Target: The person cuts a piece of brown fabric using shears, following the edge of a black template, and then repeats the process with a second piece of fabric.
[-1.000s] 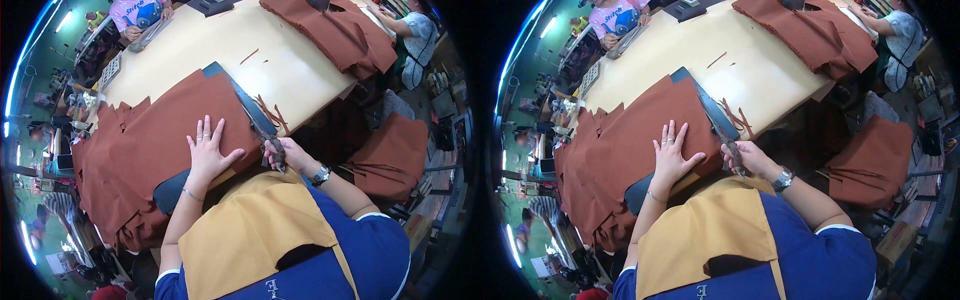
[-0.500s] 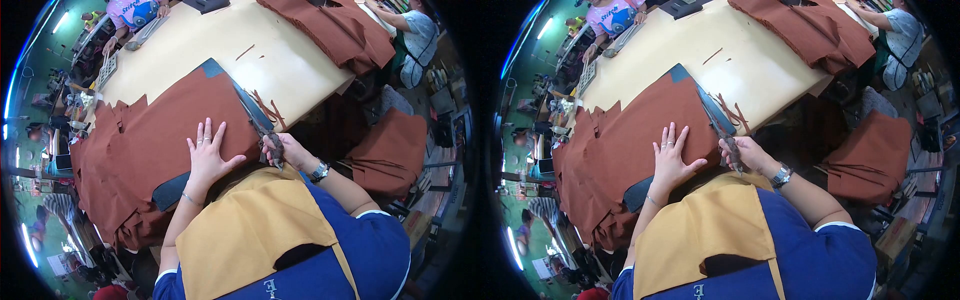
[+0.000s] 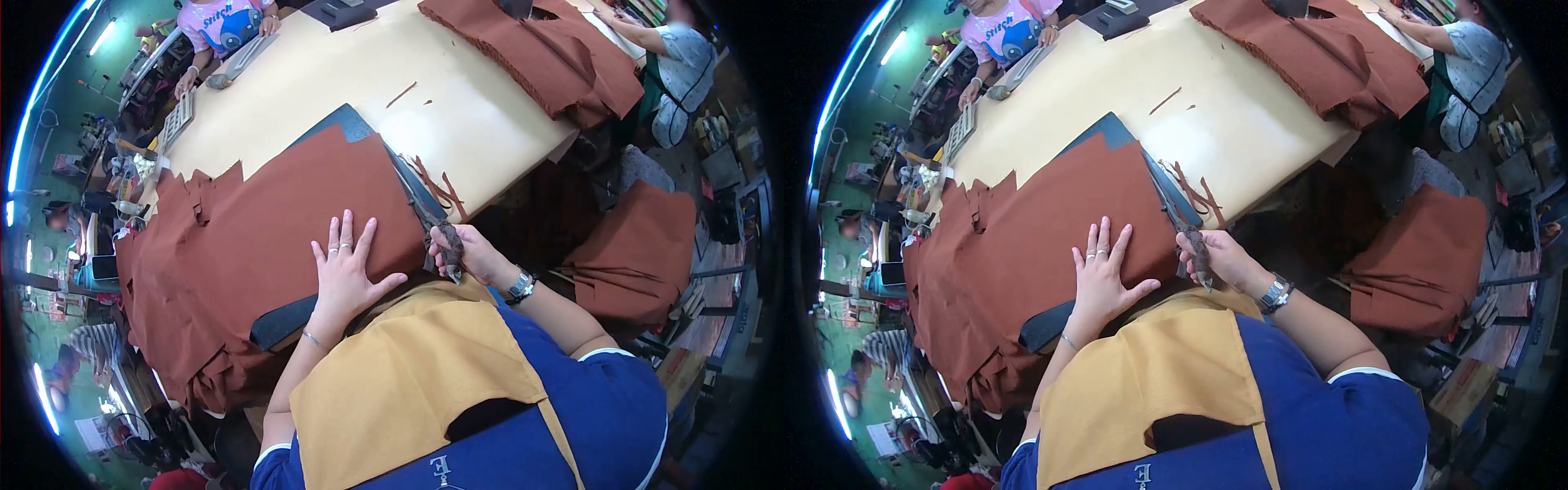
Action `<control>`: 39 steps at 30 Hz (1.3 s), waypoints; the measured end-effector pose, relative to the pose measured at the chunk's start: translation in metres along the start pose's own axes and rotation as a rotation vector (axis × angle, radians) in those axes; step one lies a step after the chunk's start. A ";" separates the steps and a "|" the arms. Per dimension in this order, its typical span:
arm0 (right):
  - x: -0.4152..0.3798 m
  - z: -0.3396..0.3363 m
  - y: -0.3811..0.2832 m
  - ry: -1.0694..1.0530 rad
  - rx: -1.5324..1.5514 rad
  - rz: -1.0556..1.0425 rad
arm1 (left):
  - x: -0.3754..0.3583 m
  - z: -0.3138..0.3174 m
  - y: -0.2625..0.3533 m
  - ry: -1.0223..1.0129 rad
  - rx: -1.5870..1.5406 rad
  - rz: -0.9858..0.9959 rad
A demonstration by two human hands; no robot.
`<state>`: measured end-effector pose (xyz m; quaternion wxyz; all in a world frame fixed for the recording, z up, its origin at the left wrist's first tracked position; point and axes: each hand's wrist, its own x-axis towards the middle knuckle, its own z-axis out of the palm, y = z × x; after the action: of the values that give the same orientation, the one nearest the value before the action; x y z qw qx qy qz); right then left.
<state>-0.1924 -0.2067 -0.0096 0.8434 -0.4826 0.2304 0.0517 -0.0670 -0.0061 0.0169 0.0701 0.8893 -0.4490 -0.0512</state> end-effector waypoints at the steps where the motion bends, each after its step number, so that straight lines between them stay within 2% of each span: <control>1: 0.000 0.002 -0.002 0.006 0.004 -0.003 | -0.001 0.001 0.000 0.005 -0.011 0.005; 8: -0.002 -0.004 0.004 0.002 -0.075 -0.044 | -0.003 0.000 0.000 0.004 -0.005 0.000; 17: 0.005 -0.001 0.003 0.023 0.019 -0.032 | -0.022 -0.003 0.004 -0.031 -0.057 0.061; 23: -0.001 0.004 0.003 0.052 -0.042 -0.096 | -0.022 0.004 0.001 -0.012 -0.077 0.064; 28: 0.005 -0.004 0.002 0.009 0.069 -0.103 | -0.025 0.012 -0.005 0.065 -0.057 0.098; 33: 0.007 -0.005 0.006 0.086 -0.023 -0.130 | -0.037 0.019 -0.011 0.197 0.003 0.138; 36: 0.007 -0.001 0.009 0.116 -0.008 -0.153 | -0.041 0.007 -0.016 0.208 -0.111 0.194; 38: 0.006 -0.005 0.011 0.119 0.019 -0.156 | -0.040 -0.018 -0.025 0.149 -0.477 0.050; 39: 0.004 -0.009 0.011 0.126 0.022 -0.160 | -0.039 -0.027 -0.040 0.237 -0.643 -0.002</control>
<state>-0.1950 -0.2087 -0.0240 0.8340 -0.4923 0.2442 -0.0487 -0.0538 0.0508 0.0378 0.3984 0.8220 -0.3977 -0.0864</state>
